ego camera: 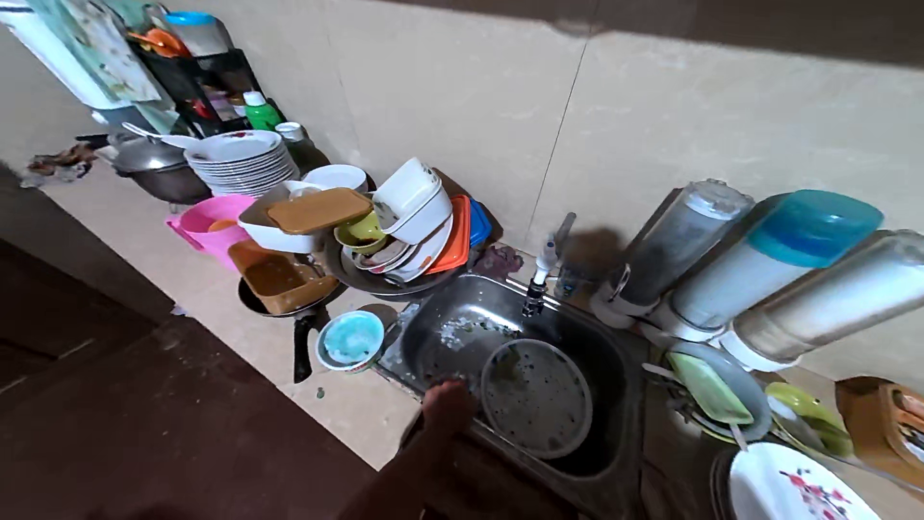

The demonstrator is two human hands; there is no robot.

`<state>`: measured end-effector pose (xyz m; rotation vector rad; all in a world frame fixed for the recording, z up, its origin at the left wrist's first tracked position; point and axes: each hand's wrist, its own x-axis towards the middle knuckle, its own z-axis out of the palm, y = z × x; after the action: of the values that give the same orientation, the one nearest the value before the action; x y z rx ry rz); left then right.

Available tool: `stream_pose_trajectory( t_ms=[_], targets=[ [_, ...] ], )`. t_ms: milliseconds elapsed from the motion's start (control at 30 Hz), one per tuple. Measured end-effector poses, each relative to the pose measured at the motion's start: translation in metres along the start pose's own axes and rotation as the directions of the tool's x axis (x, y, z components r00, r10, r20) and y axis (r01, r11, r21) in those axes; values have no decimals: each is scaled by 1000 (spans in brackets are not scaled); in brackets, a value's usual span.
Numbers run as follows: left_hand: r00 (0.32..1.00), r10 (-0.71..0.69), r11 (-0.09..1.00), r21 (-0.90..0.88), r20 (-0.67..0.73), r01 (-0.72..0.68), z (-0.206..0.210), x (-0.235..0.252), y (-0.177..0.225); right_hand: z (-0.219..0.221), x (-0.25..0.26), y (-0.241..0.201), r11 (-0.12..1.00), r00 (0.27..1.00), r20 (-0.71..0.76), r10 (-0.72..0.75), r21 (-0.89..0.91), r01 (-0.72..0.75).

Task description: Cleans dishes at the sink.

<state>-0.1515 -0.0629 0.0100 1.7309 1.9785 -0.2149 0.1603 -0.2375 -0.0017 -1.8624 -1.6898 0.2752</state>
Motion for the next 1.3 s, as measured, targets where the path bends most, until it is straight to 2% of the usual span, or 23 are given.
stream_pose_trajectory(
  t_ms=[33, 100, 167, 200, 267, 333, 400, 467, 533, 633, 733, 800, 867, 933, 1000, 1033, 1067, 1167, 1300],
  targets=[
    [1000, 2, 1000, -3, 9, -2, -1, 0, 1, 23, 22, -16, 995, 993, 111, -48, 91, 38],
    [1000, 6, 1000, -15, 17, -6, -3, -2, 2, 79, 67, -24, 990, 930, 351, -105, 128, 63],
    [1000, 8, 1000, -30, 28, -7, -3, -3, 2, 123, 106, -23, 999, 784, 621, -14, -25, 37],
    [999, 9, 999, -34, 35, -7, -4, -3, 2, 142, 122, -20, 991, 711, 701, 59, -129, 45],
    [999, 12, 999, -30, 46, -11, -5, -1, 0, 163, 143, -14, 955, 593, 779, 204, -291, 54],
    [998, 11, 999, -35, 55, -9, -6, 0, -1, 170, 152, -17, 913, 514, 803, 301, -398, 87],
    [998, 21, 999, -49, 62, -18, -9, 0, 0, 176, 153, -31, 879, 450, 814, 367, -462, 119],
    [997, 37, 997, -73, 72, -31, -10, -1, -2, 184, 150, -52, 863, 425, 817, 389, -485, 143],
    [996, 49, 995, -87, 73, -43, -9, 0, -3, 191, 147, -64, 890, 441, 817, 371, -448, 80],
    [997, 64, 996, -73, 52, -61, -6, 2, -4, 192, 142, -49, 960, 551, 791, 266, -272, -72],
    [996, 72, 996, -57, 50, -69, -7, 0, -3, 177, 141, -35, 947, 618, 717, 321, -256, -196],
    [997, 72, 996, -54, 37, -70, -6, 0, -3, 181, 145, -24, 933, 643, 682, 347, -321, -163],
    [997, 74, 996, -52, 21, -73, -3, 3, -4, 183, 148, -22, 944, 691, 661, 294, -314, -101],
    [998, 67, 996, -53, 8, -67, -1, 5, -5, 181, 146, -25, 952, 791, 564, 239, -297, -76],
    [999, 53, 997, -56, -4, -53, -1, 3, -4, 180, 146, -26, 928, 875, 379, 302, -326, -179],
    [999, 45, 998, -53, -4, -45, -1, 2, -3, 179, 149, -23, 912, 894, 283, 346, -324, -250],
    [999, 44, 998, -52, -9, -44, -1, 2, -4, 178, 151, -18, 898, 905, 197, 376, -319, -303],
    [999, 43, 996, -76, -27, -45, 0, 1, -5, 168, 152, -11, 887, 897, 117, 427, -247, -391],
    [999, 37, 996, -77, -6, -38, -3, 0, -3, 157, 139, -26, 924, 886, 271, 376, -174, -339]
  ],
)
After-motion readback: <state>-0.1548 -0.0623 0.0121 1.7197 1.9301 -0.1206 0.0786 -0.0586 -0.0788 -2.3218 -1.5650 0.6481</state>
